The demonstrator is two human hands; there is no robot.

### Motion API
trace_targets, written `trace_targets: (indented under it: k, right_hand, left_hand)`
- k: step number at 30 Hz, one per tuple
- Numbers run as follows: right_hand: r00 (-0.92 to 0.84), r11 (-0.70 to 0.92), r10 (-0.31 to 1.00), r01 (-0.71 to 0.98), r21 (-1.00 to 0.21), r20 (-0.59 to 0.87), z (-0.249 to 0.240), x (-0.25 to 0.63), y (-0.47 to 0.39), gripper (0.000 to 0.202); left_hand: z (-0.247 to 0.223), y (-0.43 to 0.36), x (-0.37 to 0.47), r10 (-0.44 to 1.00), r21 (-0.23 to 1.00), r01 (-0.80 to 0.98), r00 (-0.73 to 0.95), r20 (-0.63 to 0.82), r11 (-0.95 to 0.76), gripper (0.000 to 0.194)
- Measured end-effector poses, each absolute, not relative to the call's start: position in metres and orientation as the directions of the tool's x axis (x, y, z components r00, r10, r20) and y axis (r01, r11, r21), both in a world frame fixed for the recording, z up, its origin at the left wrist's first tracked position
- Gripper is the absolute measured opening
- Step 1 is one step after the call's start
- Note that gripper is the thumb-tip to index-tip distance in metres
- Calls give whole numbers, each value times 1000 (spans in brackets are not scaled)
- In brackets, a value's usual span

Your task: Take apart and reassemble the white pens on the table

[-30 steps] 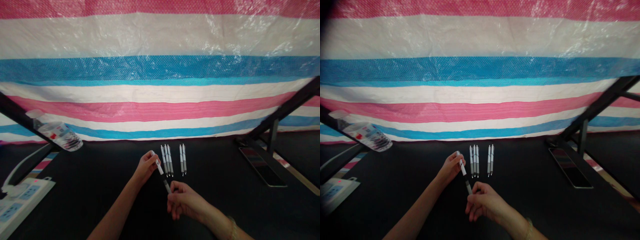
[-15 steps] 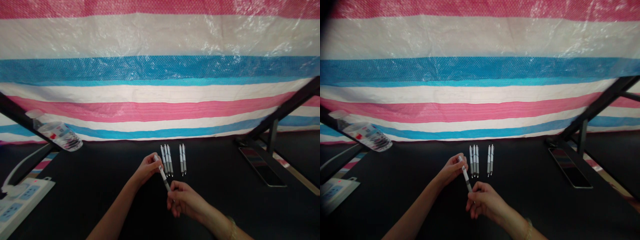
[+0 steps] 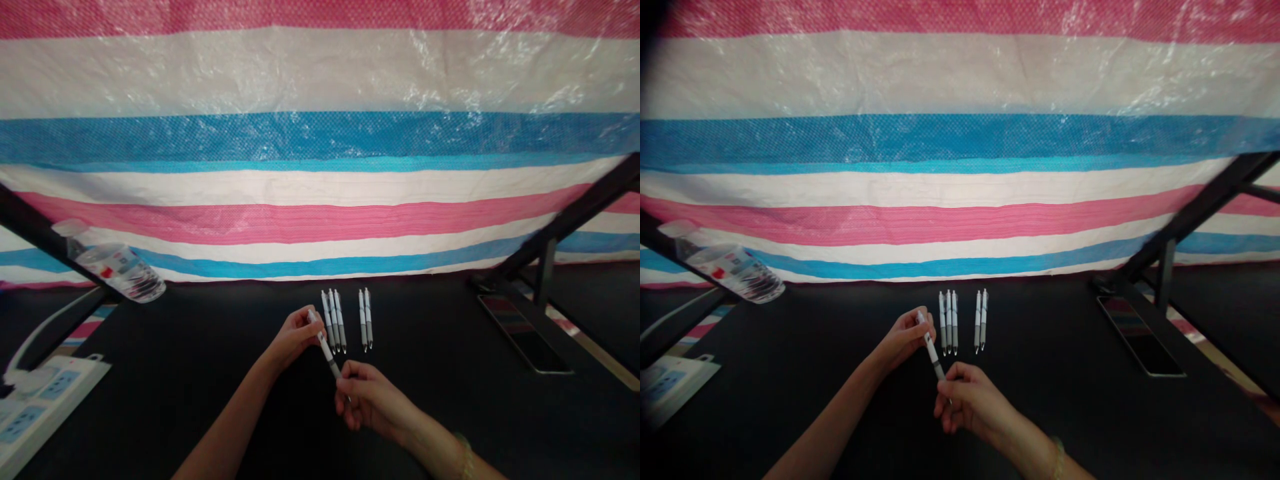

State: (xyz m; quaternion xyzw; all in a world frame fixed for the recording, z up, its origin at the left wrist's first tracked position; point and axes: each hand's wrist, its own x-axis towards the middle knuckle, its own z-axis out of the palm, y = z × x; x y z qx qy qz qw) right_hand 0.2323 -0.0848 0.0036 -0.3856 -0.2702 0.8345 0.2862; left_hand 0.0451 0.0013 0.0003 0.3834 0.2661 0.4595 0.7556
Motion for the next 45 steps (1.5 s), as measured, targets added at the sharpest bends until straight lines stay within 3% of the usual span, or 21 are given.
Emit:
trace_targets:
  k: [11,17,20,39,45]
  right_hand:
    - [-596,-715,651,-273,-644,-470,-3,234,-83,49]
    - [-630,-713,637,-263,-650,-444,2,233,-83,60]
    - [-591,-681,667,-236,-694,-454,1,232,-84,52]
    - [-574,-657,680,-201,-726,-456,3,233,-83,59]
    - [-445,-596,763,-204,-776,-469,7,232,-83,53]
  left_hand:
    - [1,0,46,885,821,-488,463,-44,297,35]
    - [1,-1,48,901,822,-496,430,-48,280,34]
    - [0,0,48,913,820,-506,405,-48,267,34]
    - [2,1,47,933,819,-525,358,-36,232,34]
    - [4,0,47,933,823,-518,357,-37,231,33]
